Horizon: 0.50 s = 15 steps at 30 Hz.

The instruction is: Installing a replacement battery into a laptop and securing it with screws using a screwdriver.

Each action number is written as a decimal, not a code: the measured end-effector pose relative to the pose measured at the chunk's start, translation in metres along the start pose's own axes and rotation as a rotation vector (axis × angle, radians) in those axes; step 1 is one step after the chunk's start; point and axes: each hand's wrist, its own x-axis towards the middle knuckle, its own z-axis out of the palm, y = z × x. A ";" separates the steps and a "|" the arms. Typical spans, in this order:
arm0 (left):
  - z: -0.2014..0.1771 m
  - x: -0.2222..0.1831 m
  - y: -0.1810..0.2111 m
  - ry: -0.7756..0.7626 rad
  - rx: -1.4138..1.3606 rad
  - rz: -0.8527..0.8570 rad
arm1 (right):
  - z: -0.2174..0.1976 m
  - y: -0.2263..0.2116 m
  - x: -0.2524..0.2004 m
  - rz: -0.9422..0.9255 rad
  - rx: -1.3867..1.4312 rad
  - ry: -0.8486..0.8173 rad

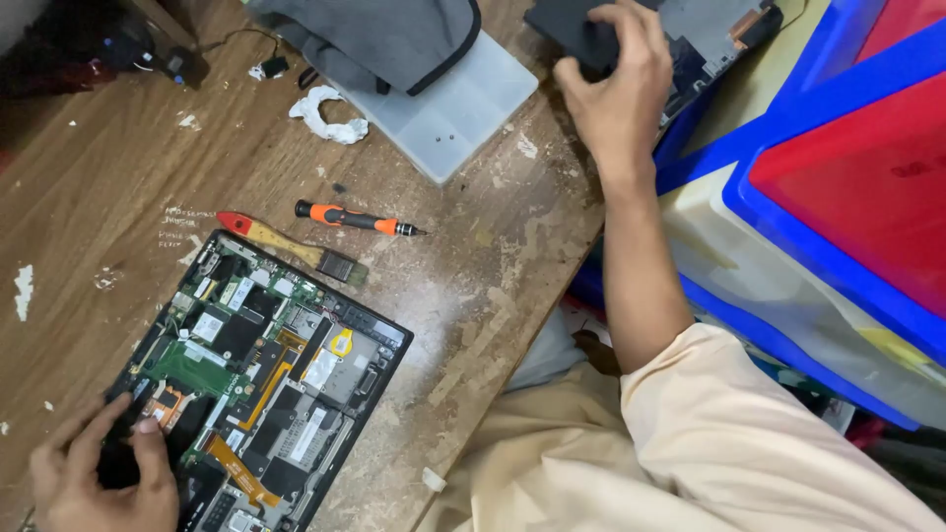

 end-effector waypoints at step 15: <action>-0.013 0.024 0.015 0.011 -0.207 0.081 | -0.061 -0.106 -0.001 -0.262 0.295 0.244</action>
